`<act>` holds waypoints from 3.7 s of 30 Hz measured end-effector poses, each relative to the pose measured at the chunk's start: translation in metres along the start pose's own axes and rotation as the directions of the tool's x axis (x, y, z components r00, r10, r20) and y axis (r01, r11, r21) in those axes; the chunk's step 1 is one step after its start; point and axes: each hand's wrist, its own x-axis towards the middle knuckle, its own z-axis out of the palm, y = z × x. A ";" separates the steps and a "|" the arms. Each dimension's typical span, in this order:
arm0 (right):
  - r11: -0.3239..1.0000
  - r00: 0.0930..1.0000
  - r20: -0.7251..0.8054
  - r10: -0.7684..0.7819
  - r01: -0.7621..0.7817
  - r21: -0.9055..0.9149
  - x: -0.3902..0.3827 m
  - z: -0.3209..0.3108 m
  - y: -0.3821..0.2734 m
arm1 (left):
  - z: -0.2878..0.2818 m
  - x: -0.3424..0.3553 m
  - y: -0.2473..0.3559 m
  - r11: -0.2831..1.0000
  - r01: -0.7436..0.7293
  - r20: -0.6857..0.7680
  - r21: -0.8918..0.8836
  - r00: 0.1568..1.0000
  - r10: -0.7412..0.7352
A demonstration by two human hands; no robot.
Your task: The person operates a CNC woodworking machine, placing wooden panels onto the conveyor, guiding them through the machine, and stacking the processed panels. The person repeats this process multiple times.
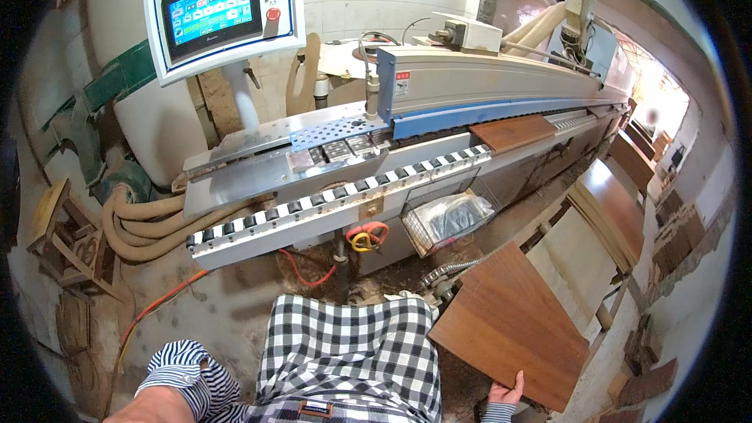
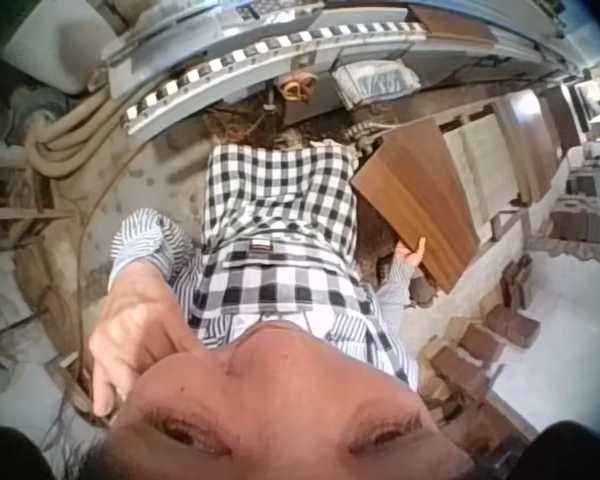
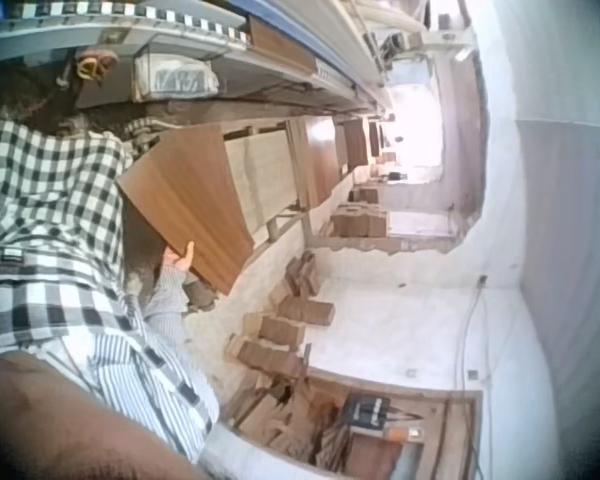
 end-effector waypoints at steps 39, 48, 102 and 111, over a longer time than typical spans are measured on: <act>0.587 0.326 0.489 0.809 -0.428 -0.687 -0.194 0.403 0.275 | 0.013 -0.048 0.031 0.932 -0.058 -0.054 0.358 0.995 0.083; 0.545 0.327 0.501 0.802 -0.057 -0.836 -0.194 0.439 0.315 | 0.008 -0.245 -0.109 0.131 0.918 -0.806 0.374 0.391 -0.445; -0.718 0.545 0.719 0.431 0.690 -0.092 0.085 0.254 0.130 | -0.007 -0.111 -0.055 0.382 0.923 -0.080 0.043 0.384 -0.920; -0.593 0.217 0.954 0.208 0.803 -0.053 0.087 0.202 0.130 | -0.020 -0.046 -0.013 0.900 0.174 -0.003 0.399 0.982 -0.189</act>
